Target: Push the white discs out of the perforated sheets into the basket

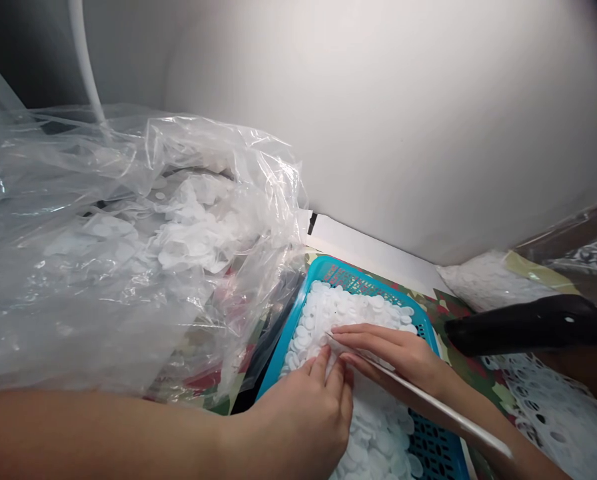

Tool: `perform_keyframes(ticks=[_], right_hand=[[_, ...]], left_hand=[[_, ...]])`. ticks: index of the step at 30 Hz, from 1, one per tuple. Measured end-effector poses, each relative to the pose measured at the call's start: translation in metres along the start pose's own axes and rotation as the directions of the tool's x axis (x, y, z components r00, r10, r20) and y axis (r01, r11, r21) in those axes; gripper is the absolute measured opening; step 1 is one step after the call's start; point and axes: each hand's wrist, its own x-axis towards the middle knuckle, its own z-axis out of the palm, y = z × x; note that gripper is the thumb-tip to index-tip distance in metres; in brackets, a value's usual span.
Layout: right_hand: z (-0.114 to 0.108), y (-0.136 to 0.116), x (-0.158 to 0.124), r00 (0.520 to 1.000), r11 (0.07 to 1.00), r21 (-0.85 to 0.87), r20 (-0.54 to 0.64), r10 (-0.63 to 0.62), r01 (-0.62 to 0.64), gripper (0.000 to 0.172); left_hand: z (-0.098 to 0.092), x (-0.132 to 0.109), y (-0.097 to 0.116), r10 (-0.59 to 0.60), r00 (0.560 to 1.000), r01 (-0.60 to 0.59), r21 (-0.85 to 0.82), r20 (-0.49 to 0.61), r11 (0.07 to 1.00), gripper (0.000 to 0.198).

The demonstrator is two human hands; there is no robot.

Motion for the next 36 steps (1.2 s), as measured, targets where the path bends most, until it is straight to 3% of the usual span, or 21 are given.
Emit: perform_keyframes(ticks=[9,14,17,21,26,30,36], right_hand=[[0.008,0.010,-0.003,0.989,0.988,-0.106,0.108,-0.100,0.112,0.033],[0.011,0.010,0.000,0.971,0.961,-0.203,0.189,-0.149,0.187,0.034],[0.015,0.011,0.002,0.969,0.949,-0.233,0.180,-0.172,0.211,0.031],[0.018,0.010,0.006,0.978,0.961,-0.214,0.155,-0.142,0.174,0.025],[0.015,0.003,0.010,0.996,0.996,-0.079,0.081,-0.033,0.040,0.021],[0.016,0.000,0.004,0.994,0.997,-0.045,0.087,0.063,-0.060,0.025],[0.020,-0.002,-0.002,0.999,0.994,-0.110,0.052,-0.014,0.020,0.034]], left_hand=[[-0.002,0.002,-0.001,-0.002,1.000,0.002,0.022,0.001,1.000,0.044],[-0.008,0.003,-0.002,0.032,0.999,-0.032,-0.008,0.011,0.999,0.033],[-0.008,0.003,-0.002,0.022,1.000,-0.022,-0.022,0.010,1.000,0.030],[-0.007,0.002,-0.001,0.021,0.998,-0.020,-0.021,0.053,1.000,0.035],[-0.008,0.001,-0.001,0.041,0.992,-0.039,-0.023,0.116,0.999,0.043],[-0.009,0.002,-0.002,0.043,0.989,-0.035,-0.060,0.145,0.998,0.043],[-0.009,0.004,-0.002,0.043,0.988,-0.033,-0.071,0.148,0.997,0.052]])
